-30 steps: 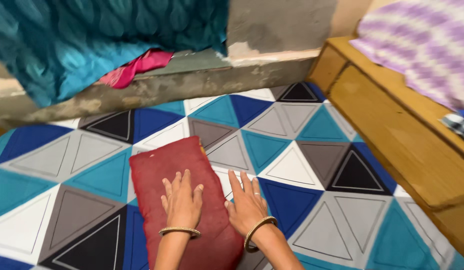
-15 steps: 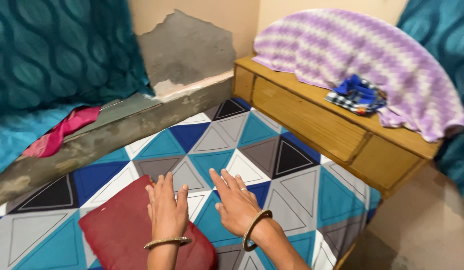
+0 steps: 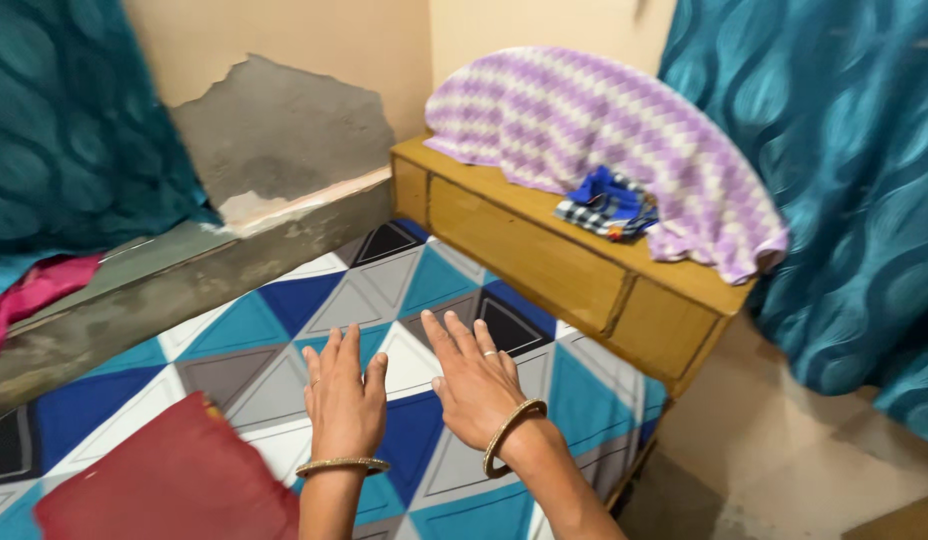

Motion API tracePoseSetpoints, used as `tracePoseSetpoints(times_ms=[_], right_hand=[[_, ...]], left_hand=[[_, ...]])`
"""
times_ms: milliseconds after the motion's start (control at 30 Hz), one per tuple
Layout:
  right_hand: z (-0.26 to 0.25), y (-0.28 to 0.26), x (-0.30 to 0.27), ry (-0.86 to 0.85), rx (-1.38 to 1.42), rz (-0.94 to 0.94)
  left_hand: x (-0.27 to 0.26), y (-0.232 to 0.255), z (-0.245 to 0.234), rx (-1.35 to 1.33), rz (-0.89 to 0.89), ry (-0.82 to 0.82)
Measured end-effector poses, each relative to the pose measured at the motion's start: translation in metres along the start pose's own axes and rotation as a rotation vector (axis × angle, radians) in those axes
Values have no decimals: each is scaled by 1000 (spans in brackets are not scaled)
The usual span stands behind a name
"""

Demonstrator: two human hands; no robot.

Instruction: The person smooths a geometric-patterned bedsheet on a wooden bed frame, then places a red pillow on the bed and arranges a folded blue checkered cloth beside it. The person uses both hands to press and align the sheet and items.

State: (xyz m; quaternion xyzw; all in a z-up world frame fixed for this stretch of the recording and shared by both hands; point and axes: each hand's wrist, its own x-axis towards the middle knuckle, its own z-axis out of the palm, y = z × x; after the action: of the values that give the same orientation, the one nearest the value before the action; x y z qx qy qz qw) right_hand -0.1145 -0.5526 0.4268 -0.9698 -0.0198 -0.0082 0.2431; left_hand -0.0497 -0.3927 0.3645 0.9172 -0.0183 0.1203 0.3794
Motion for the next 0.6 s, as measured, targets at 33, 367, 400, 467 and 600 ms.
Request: tracePoseSetpoints(times_ms=[33,367,400,467,600], right_hand=[[-8,12,-2,18,0,-5],[-70,128,-7,76,-69,38],[-74,134,-7,75,-71,49],[-82,144,-9,85,-70,60],[-92,158,-11,120,-52,55]], left_hand=[[-1,12,10,0,7,-5],[-13,114,102,-89,68,-10],[-14,122,106,-87,56,-23],[-15,137,115,-94,65,-39],[-16,156,125,-84,104,-50]])
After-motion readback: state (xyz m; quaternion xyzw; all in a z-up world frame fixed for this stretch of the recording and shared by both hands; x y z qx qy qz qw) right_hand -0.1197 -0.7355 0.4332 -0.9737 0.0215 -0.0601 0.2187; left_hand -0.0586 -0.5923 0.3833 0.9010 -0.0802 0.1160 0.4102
